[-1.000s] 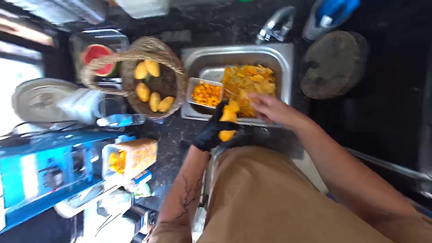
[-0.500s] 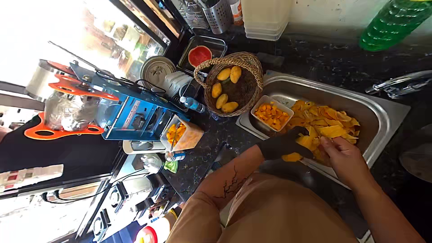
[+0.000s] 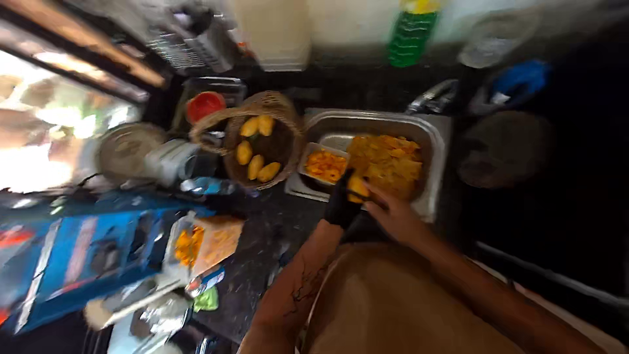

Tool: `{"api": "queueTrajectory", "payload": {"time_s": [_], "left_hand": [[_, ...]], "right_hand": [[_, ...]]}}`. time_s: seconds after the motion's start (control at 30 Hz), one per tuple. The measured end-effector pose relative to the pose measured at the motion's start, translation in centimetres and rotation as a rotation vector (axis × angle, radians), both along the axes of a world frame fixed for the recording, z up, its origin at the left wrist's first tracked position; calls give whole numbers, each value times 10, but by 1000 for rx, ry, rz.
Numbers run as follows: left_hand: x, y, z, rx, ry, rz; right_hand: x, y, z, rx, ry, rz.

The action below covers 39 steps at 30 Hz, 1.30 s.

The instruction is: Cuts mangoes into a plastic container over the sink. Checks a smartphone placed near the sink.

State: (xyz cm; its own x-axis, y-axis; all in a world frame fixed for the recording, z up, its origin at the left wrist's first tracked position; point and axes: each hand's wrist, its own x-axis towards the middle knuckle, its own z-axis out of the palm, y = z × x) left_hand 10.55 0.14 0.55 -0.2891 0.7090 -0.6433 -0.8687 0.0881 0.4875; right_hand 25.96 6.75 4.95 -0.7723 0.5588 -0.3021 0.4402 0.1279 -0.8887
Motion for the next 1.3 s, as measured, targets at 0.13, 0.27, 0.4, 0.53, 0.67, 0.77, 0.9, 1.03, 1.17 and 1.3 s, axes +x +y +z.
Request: {"api": "queueTrajectory", "payload": {"time_s": [0.13, 0.27, 0.4, 0.53, 0.67, 0.77, 0.9, 1.03, 1.17, 1.3], "left_hand": [[12, 11, 9, 48, -62, 82], [17, 8, 23, -19, 41, 120], [20, 3, 15, 2, 128, 95], [15, 9, 8, 105, 34, 38], [16, 11, 5, 109, 78, 32], [21, 13, 11, 107, 65, 24], [26, 14, 14, 168, 62, -7], [17, 9, 19, 123, 70, -107], [-4, -8, 17, 148, 345, -524], [-2, -1, 19, -41, 823, -880]], "right_hand": [[9, -3, -16, 188, -22, -28], [7, -9, -18, 375, 50, -76], [15, 3, -13, 271, 33, -62], [23, 13, -14, 191, 85, 74], [26, 14, -12, 211, 71, 97], [29, 14, -15, 217, 96, 48], [34, 18, -13, 108, 130, 40], [39, 31, -12, -239, 270, -55], [46, 40, -7, -500, 292, 22], [45, 37, 0, -248, 162, 160]]}}
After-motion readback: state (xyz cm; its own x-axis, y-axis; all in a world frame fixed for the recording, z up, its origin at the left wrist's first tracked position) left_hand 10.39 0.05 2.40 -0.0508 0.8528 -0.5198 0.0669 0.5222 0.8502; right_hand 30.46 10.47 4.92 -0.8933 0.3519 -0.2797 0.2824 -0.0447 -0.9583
